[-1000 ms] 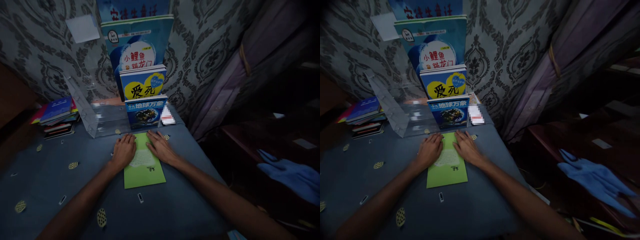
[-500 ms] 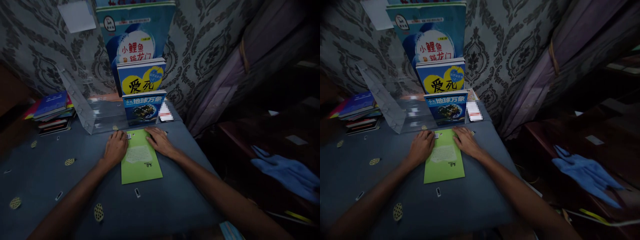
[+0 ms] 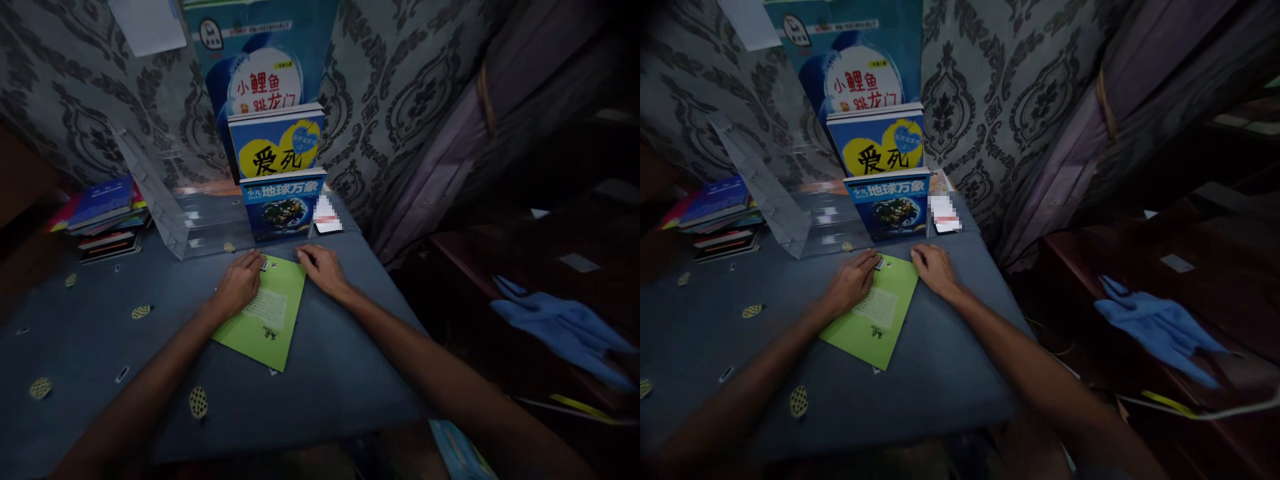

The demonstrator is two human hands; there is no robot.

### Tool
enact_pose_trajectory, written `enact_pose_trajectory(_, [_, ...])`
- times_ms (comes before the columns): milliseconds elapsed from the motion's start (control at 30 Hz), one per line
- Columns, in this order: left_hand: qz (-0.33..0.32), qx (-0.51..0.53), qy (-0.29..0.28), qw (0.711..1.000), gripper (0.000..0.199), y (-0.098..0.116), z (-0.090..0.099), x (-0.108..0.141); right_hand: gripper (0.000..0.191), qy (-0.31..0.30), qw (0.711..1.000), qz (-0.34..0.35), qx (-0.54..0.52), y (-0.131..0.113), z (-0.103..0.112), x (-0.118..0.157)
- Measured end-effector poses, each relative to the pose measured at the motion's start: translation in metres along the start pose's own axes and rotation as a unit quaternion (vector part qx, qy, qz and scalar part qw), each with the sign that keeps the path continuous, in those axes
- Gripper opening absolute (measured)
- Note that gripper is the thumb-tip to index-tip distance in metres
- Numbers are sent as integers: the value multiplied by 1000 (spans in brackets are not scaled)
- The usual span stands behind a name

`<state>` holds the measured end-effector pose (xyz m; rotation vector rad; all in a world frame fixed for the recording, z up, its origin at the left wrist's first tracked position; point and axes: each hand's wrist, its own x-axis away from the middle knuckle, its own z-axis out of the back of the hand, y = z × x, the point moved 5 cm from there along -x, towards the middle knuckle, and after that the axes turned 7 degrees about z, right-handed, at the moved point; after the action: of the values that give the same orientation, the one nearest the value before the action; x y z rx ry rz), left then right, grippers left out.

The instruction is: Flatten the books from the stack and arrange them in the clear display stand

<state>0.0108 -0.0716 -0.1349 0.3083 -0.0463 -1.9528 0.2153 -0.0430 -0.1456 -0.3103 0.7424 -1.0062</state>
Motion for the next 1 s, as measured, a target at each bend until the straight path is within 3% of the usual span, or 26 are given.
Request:
enact_pose_trajectory(200, [1, -46, -38, 998, 44, 12, 5, 0, 31, 5, 1000, 0, -18, -1, 8, 8])
enact_pose_trajectory(533, [-142, -10, -140, 980, 54, 63, -8, -3, 36, 9, 998, -28, -62, -3, 15, 11])
enact_pose_trajectory(733, [-153, -3, -139, 978, 57, 62, -11, -4, 36, 7, 998, -20, -56, -5, 17, 11])
enact_pose_trajectory(1000, [-163, -8, -126, 978, 58, 61, -16, -4, 34, 50, 997, 6, -56, -9, 21, 12])
